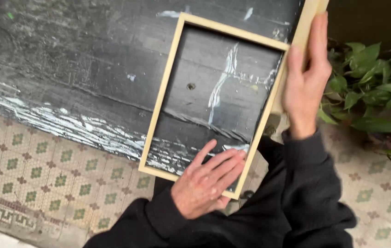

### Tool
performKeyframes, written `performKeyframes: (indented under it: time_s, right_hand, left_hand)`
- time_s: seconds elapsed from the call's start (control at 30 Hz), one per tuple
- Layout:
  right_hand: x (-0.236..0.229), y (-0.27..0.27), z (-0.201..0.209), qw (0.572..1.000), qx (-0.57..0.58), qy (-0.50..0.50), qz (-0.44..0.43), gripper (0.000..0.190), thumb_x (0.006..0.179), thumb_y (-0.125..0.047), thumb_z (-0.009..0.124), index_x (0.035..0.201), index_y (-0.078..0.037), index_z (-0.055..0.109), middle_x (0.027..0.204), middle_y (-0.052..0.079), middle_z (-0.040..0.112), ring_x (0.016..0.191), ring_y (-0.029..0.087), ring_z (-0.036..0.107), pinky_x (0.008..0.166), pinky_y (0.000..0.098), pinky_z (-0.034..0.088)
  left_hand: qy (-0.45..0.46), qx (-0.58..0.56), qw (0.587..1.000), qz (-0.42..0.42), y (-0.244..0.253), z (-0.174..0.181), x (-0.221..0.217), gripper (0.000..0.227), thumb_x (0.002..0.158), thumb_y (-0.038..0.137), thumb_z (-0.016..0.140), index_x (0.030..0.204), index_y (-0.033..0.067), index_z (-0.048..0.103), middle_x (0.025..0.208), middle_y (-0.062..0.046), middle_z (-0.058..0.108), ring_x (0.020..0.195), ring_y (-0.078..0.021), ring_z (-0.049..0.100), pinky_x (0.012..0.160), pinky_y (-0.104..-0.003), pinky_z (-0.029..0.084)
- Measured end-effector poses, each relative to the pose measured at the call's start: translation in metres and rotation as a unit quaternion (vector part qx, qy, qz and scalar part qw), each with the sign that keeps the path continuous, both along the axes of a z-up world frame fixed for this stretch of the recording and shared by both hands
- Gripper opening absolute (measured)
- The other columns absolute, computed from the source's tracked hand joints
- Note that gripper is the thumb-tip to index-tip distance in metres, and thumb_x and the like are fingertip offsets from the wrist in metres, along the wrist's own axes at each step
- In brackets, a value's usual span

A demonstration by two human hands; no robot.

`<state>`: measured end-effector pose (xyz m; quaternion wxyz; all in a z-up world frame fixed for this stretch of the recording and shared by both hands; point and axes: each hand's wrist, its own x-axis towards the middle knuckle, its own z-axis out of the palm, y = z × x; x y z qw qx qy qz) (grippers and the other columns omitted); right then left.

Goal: Sanding the edges and surface of a wooden frame with a sanding block.

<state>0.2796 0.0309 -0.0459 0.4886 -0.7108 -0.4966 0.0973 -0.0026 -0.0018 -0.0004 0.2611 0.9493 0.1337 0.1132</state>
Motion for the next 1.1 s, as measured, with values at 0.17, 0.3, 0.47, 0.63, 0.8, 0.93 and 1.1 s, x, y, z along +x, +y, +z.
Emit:
performKeyframes:
  time_s: [0.17, 0.3, 0.47, 0.63, 0.8, 0.93, 1.1]
  right_hand:
    - [-0.14, -0.126, 0.036, 0.995, -0.051, 0.085, 0.005, 0.057, 0.11, -0.003, 0.043, 0.163, 0.007, 0.024, 0.172, 0.027, 0.026, 0.161, 0.036, 0.029, 0.132, 0.0419, 0.025]
    - [-0.149, -0.141, 0.027, 0.961, -0.115, 0.233, -0.089, 0.064, 0.106, -0.012, 0.047, 0.164, 0.004, 0.024, 0.165, 0.02, 0.043, 0.144, 0.026, 0.05, 0.116, 0.0366, 0.042]
    - [-0.078, -0.072, 0.005, 0.978, 0.046, 0.205, -0.007, 0.062, 0.119, -0.028, 0.048, 0.167, 0.002, 0.024, 0.175, 0.015, 0.031, 0.159, 0.022, 0.032, 0.134, 0.0333, 0.027]
    - [-0.157, -0.165, 0.009, 0.964, -0.03, 0.26, -0.043, 0.067, 0.11, -0.021, 0.05, 0.167, 0.004, 0.023, 0.176, 0.018, 0.027, 0.165, 0.027, 0.028, 0.136, 0.0384, 0.021]
    - [-0.105, -0.1, 0.02, 0.986, 0.002, 0.169, 0.002, 0.055, 0.123, -0.012, 0.048, 0.169, 0.001, 0.02, 0.172, 0.013, 0.024, 0.157, 0.019, 0.034, 0.132, 0.0314, 0.029]
    - [-0.08, -0.093, 0.015, 0.992, 0.013, 0.126, 0.012, 0.046, 0.133, -0.011, 0.053, 0.166, -0.001, 0.023, 0.173, 0.01, 0.028, 0.158, 0.018, 0.034, 0.132, 0.0293, 0.028]
    - [-0.189, -0.191, 0.034, 0.988, -0.109, 0.112, -0.009, 0.063, 0.103, -0.001, 0.051, 0.16, 0.009, 0.023, 0.169, 0.028, 0.024, 0.161, 0.037, 0.025, 0.13, 0.0415, 0.024]
  left_hand:
    - [0.011, -0.018, 1.0, -0.004, 0.003, -0.004, 0.0, 0.083, 0.075, 0.029, 0.075, 0.148, -0.0012, 0.051, 0.158, -0.013, 0.048, 0.151, -0.0257, 0.041, 0.128, -0.058, 0.023]
    - [0.026, -0.001, 1.0, -0.007, -0.005, -0.005, 0.0, 0.082, 0.075, 0.028, 0.076, 0.147, -0.0011, 0.05, 0.16, -0.013, 0.046, 0.151, -0.0253, 0.039, 0.127, -0.058, 0.022]
    - [0.045, 0.006, 0.999, 0.0, -0.004, 0.004, -0.003, 0.087, 0.071, 0.028, 0.075, 0.149, 0.0012, 0.05, 0.162, -0.009, 0.045, 0.152, -0.0228, 0.039, 0.13, -0.055, 0.023]
    - [0.026, 0.004, 1.0, 0.002, -0.003, -0.01, -0.002, 0.089, 0.072, 0.029, 0.077, 0.15, -0.0004, 0.049, 0.162, -0.013, 0.042, 0.152, -0.024, 0.039, 0.129, -0.056, 0.023]
    - [0.037, -0.015, 0.999, -0.017, -0.002, -0.003, -0.002, 0.092, 0.07, 0.03, 0.079, 0.15, -0.0005, 0.047, 0.163, -0.012, 0.04, 0.153, -0.0247, 0.036, 0.13, -0.057, 0.021]
    - [0.03, 0.004, 0.999, -0.012, -0.008, -0.007, -0.001, 0.089, 0.073, 0.029, 0.079, 0.151, 0.0017, 0.048, 0.162, -0.009, 0.041, 0.153, -0.0225, 0.035, 0.132, -0.057, 0.02]
    - [0.005, 0.001, 1.0, 0.007, -0.004, -0.012, -0.004, 0.087, 0.08, 0.031, 0.08, 0.155, 0.0025, 0.046, 0.163, -0.009, 0.042, 0.156, -0.0222, 0.035, 0.134, -0.057, 0.019]
